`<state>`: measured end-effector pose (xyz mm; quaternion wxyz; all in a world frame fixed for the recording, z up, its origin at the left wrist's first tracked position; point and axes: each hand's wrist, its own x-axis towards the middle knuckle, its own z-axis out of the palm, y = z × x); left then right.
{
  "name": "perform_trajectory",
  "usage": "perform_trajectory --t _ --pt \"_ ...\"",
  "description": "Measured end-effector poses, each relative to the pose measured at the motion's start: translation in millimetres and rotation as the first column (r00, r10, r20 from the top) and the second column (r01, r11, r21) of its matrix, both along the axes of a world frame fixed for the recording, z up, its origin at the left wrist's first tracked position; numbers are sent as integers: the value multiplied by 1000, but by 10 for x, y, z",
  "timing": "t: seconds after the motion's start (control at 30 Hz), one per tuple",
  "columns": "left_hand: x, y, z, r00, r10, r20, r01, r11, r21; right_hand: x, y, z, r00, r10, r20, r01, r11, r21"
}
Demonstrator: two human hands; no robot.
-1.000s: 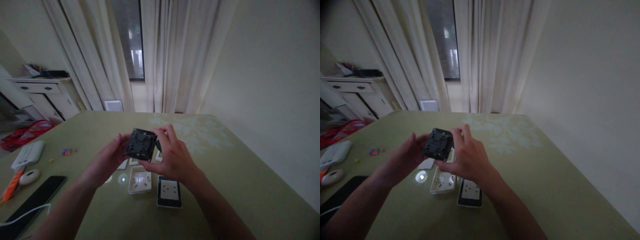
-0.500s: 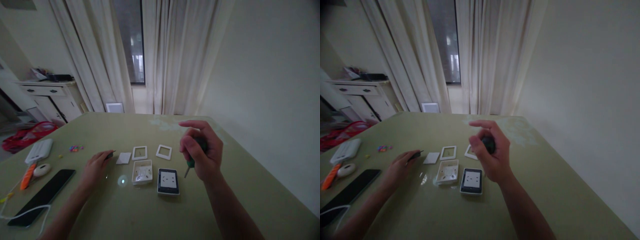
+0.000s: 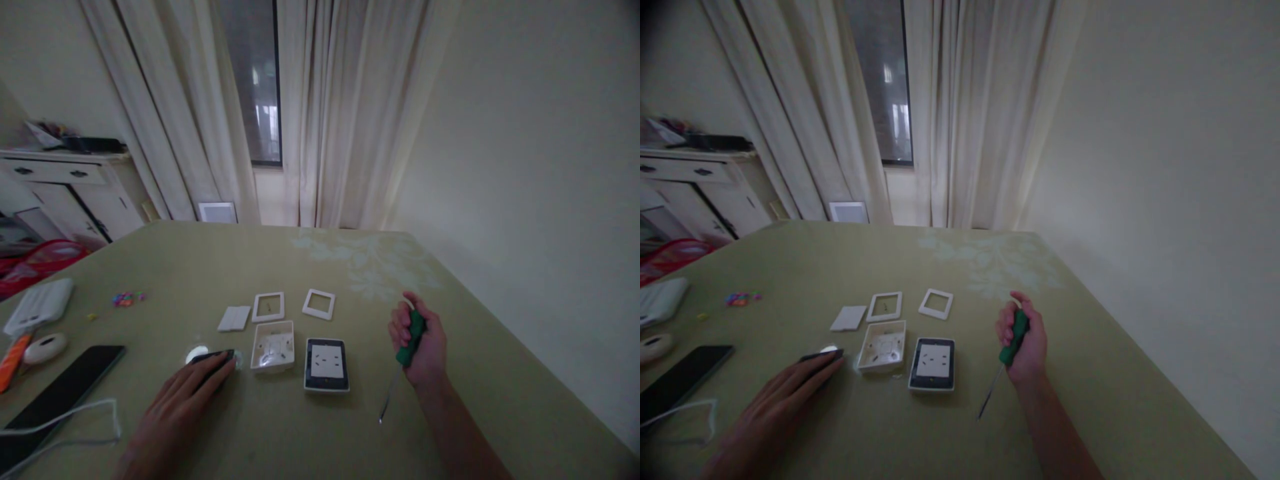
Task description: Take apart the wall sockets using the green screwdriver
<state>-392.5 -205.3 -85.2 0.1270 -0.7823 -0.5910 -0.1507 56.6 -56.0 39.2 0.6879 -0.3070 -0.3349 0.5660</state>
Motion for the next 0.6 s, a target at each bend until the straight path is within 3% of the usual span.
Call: perform_trajectory --t 0.13,0.3,0.47,0.6 --pt "67 309 -89 999 14 37 -16 999 50 -1 45 -113 998 0 -59 -4 998 -66" --pt "194 521 111 994 -68 85 70 997 -18 -71 116 -319 998 8 -63 -20 981 -192" --pt "518 656 251 984 -180 -21 180 984 11 -112 132 -405 998 -9 -69 -7 974 -227" --pt "558 912 265 991 -133 3 133 990 -55 -158 100 -410 998 -20 -62 5 973 -231"
